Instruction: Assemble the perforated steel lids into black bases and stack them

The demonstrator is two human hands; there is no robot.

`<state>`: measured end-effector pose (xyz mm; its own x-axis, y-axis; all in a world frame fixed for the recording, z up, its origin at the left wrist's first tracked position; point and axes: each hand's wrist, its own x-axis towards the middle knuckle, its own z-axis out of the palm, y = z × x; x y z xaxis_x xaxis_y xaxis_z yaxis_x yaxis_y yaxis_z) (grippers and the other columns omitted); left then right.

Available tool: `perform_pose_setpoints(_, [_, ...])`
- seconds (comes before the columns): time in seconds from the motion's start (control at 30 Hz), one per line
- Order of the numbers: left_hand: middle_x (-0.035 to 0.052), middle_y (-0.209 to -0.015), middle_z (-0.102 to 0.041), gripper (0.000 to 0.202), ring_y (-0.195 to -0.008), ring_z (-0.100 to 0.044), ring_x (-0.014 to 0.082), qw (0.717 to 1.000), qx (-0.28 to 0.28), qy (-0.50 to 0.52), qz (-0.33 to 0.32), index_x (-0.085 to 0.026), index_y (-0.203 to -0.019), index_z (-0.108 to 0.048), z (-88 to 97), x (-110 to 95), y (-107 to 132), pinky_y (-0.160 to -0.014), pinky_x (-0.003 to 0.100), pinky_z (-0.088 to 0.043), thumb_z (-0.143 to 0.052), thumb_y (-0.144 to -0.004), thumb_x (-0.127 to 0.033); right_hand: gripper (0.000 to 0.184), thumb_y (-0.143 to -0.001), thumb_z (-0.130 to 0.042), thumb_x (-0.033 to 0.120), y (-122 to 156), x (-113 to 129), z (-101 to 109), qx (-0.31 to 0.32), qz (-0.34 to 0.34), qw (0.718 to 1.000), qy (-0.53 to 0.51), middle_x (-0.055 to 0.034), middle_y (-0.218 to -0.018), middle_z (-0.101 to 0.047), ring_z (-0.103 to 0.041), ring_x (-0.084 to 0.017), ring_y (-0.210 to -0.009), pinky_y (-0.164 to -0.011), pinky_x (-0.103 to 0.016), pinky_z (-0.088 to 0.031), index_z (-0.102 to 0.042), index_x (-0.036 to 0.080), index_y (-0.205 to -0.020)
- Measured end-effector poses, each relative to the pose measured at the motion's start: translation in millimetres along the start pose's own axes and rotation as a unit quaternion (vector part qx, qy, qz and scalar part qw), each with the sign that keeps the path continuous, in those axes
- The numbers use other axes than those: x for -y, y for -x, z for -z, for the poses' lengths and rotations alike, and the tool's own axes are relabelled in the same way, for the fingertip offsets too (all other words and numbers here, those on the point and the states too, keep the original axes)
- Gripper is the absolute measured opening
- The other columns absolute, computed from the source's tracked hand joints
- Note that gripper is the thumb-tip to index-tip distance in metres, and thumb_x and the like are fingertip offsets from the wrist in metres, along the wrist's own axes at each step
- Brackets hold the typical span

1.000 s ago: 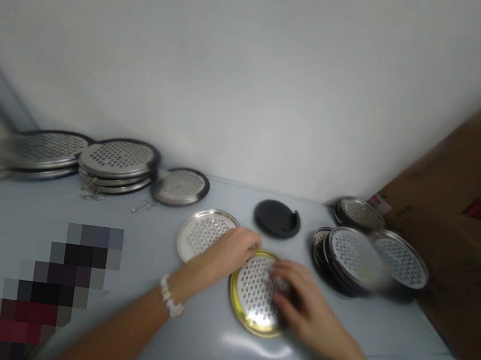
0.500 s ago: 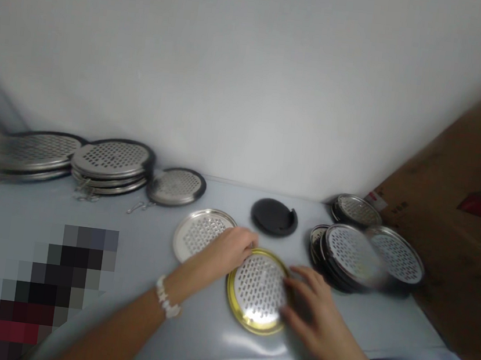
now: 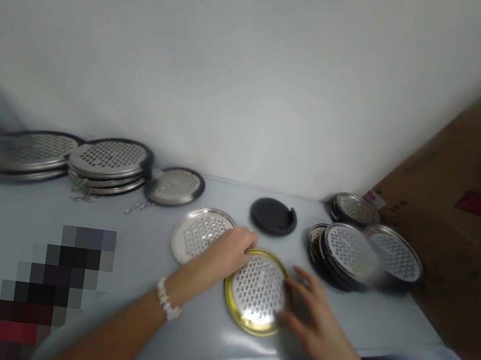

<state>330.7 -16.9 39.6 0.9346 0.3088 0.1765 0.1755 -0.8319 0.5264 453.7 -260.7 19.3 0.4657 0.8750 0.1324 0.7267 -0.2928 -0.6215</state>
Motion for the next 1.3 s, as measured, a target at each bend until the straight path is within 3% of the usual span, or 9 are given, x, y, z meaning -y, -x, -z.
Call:
perform_pose_setpoints(0.2, [0.0021, -0.078, -0.063, 0.016, -0.075, -0.061, 0.0180, 1.000, -0.002, 0.011, 0.016, -0.019, -0.076, -0.058, -4.7, 1, 0, -0.068, 0.028, -0.042, -0.056, -0.082, -0.005, 0.041, -0.086, -0.068, 0.035, 1, -7, -1, -0.002, -0.024, 0.995, -0.100, -0.0123, -0.150, -0.047, -0.044, -0.031, -0.141, -0.118, -0.056, -0.034, -0.065, 0.027, -0.126])
perform_pose_setpoints(0.6, [-0.0006, -0.074, -0.060, 0.015, -0.068, -0.058, 0.0151, 0.998, -0.025, 0.056, 0.022, -0.019, -0.075, -0.055, -10.0, 4, 1, -0.063, 0.026, -0.041, -0.055, -0.084, -0.006, 0.047, -0.082, -0.073, 0.032, 1, -6, 7, 0.048, -0.018, 0.989, -0.139, -0.0141, -0.151, -0.047, -0.043, -0.032, -0.142, -0.118, -0.056, -0.033, -0.065, 0.026, -0.129])
perform_pose_setpoints(0.87, [-0.0011, -0.068, -0.060, 0.015, -0.065, -0.059, 0.0153, 0.998, -0.015, 0.052, 0.029, -0.019, -0.076, -0.056, -6.5, 2, 1, -0.062, 0.026, -0.042, -0.055, -0.087, -0.009, 0.055, -0.088, -0.069, 0.039, 9, 9, -4, 0.003, 0.063, 0.998, 0.000, -0.0157, -0.148, -0.046, -0.043, -0.036, -0.139, -0.113, -0.060, -0.039, -0.055, 0.026, -0.140])
perform_pose_setpoints(1.07, [-0.0012, -0.068, -0.062, 0.016, -0.064, -0.060, 0.0154, 0.998, -0.020, 0.049, 0.037, -0.019, -0.074, -0.057, -6.5, 1, 0, -0.063, 0.026, -0.042, -0.057, -0.084, -0.007, 0.056, -0.094, -0.063, 0.044, 16, 20, -14, -0.034, 0.087, 0.980, 0.176, -0.0148, -0.154, -0.041, -0.034, -0.044, -0.142, -0.108, -0.071, -0.036, -0.047, 0.030, -0.145])
perform_pose_setpoints(1.3, [-0.0003, -0.072, -0.064, 0.015, -0.065, -0.061, 0.0154, 0.999, -0.019, 0.035, 0.037, -0.019, -0.074, -0.058, -9.2, 5, -1, -0.063, 0.026, -0.040, -0.058, -0.083, -0.007, 0.062, -0.097, -0.057, 0.041, 23, 16, -17, -0.061, 0.066, 0.986, 0.143, -0.0148, -0.153, -0.038, -0.039, -0.039, -0.139, -0.107, -0.065, -0.042, -0.030, 0.032, -0.153])
